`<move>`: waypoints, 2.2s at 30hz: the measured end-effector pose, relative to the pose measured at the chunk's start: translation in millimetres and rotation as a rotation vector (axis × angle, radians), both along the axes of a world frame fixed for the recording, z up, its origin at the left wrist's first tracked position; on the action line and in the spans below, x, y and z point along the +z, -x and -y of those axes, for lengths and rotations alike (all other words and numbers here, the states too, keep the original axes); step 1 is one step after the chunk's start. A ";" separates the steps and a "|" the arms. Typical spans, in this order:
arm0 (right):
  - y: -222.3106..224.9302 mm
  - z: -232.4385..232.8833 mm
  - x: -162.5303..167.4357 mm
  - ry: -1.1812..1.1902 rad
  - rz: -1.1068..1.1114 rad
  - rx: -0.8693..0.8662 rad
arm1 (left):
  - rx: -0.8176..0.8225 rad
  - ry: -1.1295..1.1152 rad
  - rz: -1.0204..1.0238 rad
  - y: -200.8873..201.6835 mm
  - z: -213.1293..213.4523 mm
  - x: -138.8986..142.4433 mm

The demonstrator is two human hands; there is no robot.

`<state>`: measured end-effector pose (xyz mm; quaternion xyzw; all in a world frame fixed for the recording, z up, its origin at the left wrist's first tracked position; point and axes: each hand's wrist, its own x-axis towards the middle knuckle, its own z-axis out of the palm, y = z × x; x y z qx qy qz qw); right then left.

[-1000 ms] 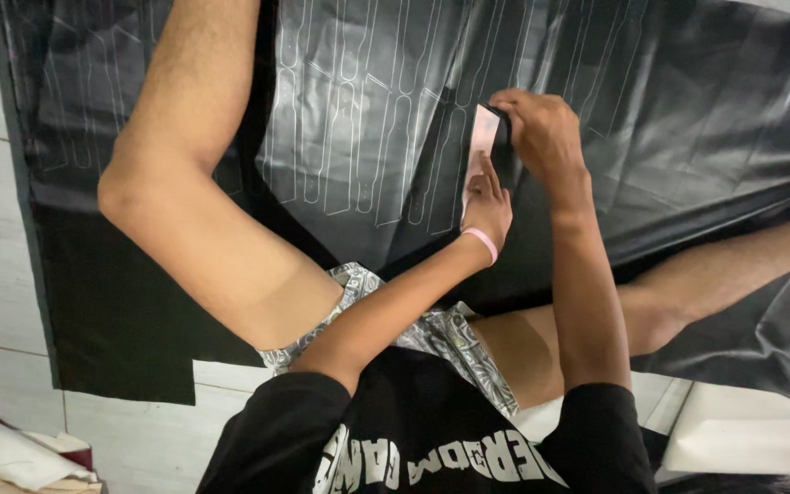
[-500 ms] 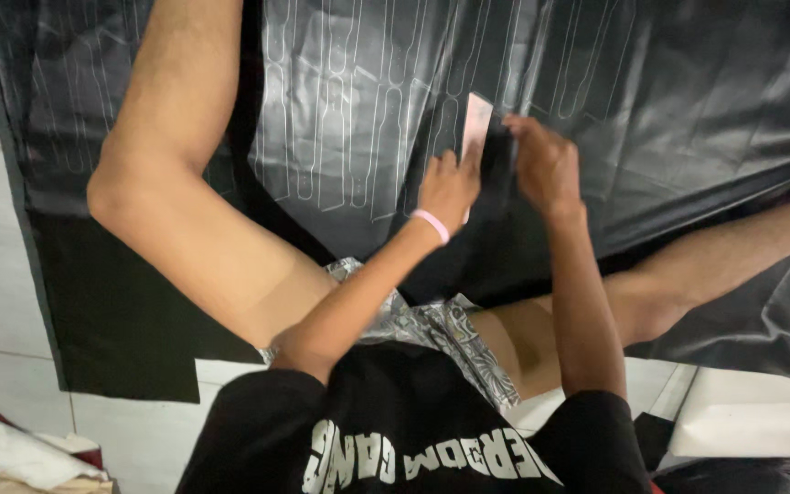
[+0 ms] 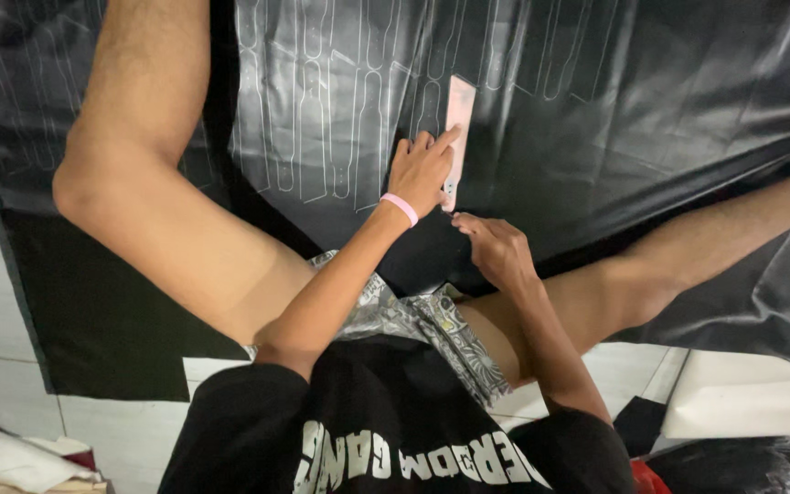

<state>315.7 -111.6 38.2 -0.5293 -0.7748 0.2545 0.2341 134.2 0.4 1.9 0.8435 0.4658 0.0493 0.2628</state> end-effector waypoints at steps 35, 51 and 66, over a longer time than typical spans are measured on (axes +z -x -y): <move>-49.3 -23.9 -12.2 0.151 -0.254 -0.489 | 0.543 0.056 0.403 39.4 15.0 -50.6; -66.2 -35.7 -31.2 0.069 -0.372 -0.521 | 0.668 0.263 0.293 25.3 -12.0 -29.9; -53.0 -25.2 -28.4 0.267 0.162 -0.204 | 0.043 -0.120 0.334 -0.9 42.5 -32.4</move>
